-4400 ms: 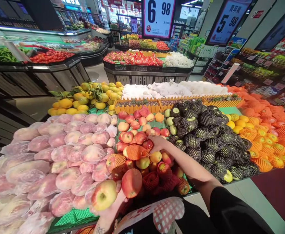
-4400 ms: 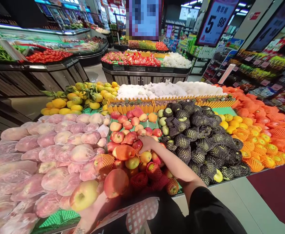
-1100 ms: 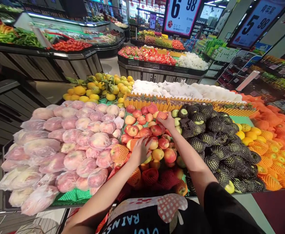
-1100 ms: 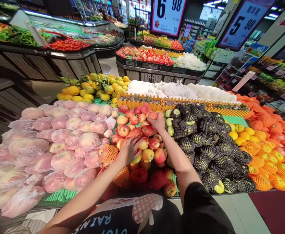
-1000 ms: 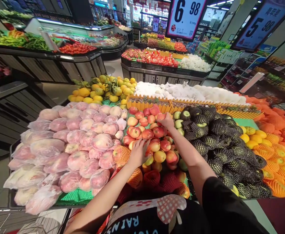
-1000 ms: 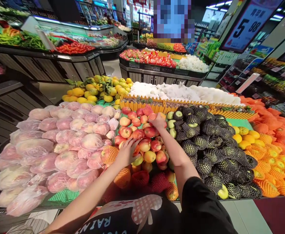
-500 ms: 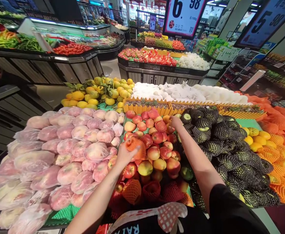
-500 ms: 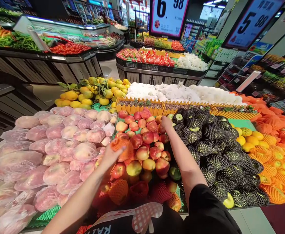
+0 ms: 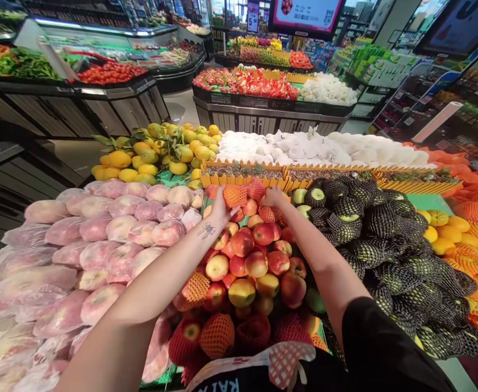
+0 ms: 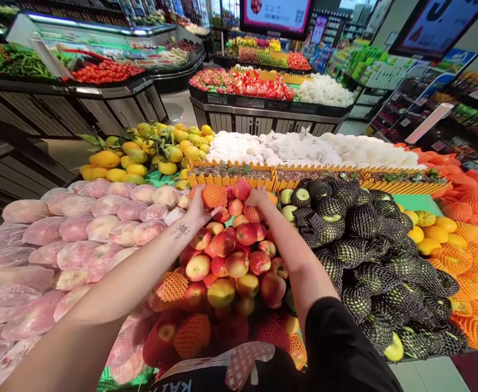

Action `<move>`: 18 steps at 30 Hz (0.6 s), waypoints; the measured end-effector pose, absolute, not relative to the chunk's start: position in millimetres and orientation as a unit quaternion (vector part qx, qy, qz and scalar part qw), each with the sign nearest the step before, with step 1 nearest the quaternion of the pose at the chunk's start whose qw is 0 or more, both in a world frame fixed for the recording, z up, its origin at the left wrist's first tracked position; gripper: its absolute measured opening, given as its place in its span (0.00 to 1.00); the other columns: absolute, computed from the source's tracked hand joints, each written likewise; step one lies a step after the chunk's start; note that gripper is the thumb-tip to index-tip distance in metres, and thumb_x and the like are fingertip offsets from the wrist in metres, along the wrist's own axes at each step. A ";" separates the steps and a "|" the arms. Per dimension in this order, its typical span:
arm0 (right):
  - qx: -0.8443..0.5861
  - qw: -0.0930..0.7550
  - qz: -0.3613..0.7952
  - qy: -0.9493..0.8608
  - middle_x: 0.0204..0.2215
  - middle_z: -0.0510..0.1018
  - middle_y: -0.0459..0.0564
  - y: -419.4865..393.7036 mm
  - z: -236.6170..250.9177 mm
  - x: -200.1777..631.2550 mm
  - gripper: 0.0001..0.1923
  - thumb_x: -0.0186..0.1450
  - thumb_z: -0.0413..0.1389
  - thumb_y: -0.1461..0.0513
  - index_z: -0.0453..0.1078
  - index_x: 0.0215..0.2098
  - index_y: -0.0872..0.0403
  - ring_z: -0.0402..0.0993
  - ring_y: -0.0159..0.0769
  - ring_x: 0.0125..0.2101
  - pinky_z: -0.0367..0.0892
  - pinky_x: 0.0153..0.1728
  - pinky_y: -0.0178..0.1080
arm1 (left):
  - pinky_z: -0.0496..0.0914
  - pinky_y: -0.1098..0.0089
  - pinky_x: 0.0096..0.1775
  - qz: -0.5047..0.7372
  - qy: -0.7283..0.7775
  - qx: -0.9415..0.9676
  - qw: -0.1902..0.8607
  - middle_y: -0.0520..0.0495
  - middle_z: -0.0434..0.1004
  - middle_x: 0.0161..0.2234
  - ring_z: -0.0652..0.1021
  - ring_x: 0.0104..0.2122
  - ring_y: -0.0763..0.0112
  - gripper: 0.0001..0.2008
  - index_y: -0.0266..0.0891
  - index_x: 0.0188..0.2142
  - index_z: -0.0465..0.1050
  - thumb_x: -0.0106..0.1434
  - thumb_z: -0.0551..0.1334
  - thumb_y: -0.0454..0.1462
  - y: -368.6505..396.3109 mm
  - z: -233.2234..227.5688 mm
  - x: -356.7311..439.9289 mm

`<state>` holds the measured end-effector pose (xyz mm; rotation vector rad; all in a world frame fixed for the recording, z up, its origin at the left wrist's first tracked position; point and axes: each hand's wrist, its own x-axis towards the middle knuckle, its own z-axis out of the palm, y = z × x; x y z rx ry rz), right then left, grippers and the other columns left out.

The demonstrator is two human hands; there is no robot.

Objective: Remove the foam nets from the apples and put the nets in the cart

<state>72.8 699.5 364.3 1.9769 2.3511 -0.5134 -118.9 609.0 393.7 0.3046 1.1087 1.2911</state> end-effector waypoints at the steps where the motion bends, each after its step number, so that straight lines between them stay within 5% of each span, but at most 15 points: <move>1: 0.644 0.020 -0.173 0.745 0.57 0.69 0.67 706.2 361.0 70.4 0.32 0.48 0.70 0.53 0.74 0.47 0.60 0.56 0.63 0.63 0.55 0.61 0.53 | 0.77 0.72 0.31 0.569 0.492 0.129 0.646 0.46 0.81 0.38 0.81 0.40 0.64 0.20 0.44 0.44 0.72 0.60 0.61 0.54 614.6 394.4 -115.0; 10: 0.667 -0.056 -0.219 0.710 0.47 0.77 0.59 717.7 336.1 85.7 0.39 0.38 0.74 0.52 0.69 0.45 0.54 0.61 0.63 0.59 0.43 0.60 0.66 | 0.77 0.73 0.30 0.543 0.480 0.152 0.672 0.46 0.82 0.36 0.81 0.37 0.66 0.12 0.41 0.39 0.76 0.56 0.68 0.43 652.2 387.4 -85.6; 18: 0.680 -0.281 -0.264 0.624 0.48 0.75 0.50 690.9 324.3 119.6 0.33 0.47 0.66 0.48 0.60 0.45 0.50 0.69 0.45 0.50 0.54 0.59 0.52 | 0.77 0.74 0.32 0.536 0.521 0.187 0.637 0.46 0.81 0.42 0.81 0.39 0.69 0.19 0.42 0.46 0.70 0.66 0.53 0.51 667.1 362.3 -69.3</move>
